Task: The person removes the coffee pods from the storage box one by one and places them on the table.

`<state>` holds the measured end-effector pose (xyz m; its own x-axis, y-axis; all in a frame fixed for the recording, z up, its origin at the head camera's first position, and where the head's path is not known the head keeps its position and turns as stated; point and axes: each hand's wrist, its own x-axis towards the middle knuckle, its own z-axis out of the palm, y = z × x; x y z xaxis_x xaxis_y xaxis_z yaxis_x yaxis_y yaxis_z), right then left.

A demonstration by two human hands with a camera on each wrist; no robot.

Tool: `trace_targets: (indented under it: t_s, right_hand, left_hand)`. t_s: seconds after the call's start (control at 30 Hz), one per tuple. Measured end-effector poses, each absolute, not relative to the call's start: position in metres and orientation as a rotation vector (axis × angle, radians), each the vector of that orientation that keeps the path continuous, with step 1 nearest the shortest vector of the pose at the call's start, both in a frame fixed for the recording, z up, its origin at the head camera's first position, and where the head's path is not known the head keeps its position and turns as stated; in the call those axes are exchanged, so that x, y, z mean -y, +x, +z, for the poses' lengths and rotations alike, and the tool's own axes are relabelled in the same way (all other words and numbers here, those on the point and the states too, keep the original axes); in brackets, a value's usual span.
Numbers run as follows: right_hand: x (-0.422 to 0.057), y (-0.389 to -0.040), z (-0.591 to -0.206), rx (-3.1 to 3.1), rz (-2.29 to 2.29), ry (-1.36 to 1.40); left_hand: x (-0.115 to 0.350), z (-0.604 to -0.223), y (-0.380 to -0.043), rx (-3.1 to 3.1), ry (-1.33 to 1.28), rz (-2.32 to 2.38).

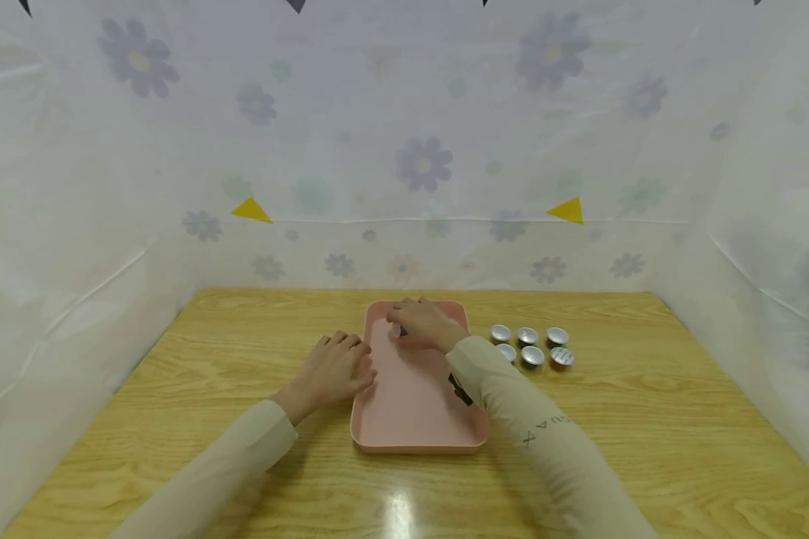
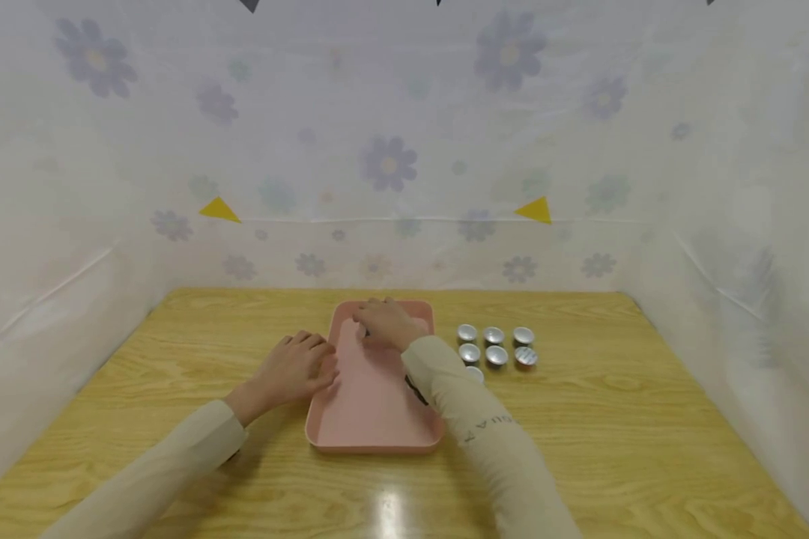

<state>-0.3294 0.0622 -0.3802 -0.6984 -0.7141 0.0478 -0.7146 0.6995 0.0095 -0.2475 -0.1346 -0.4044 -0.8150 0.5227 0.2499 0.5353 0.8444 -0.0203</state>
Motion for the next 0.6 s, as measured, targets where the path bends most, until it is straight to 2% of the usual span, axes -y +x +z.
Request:
trace_targets:
  t_s: [0.6]
  right_hand:
    - [-0.068, -0.318, -0.365, 2.835, -0.040, 1.207]
  left_hand:
    - [0.137, -0.407, -0.250, 2.780, -0.804, -0.054]
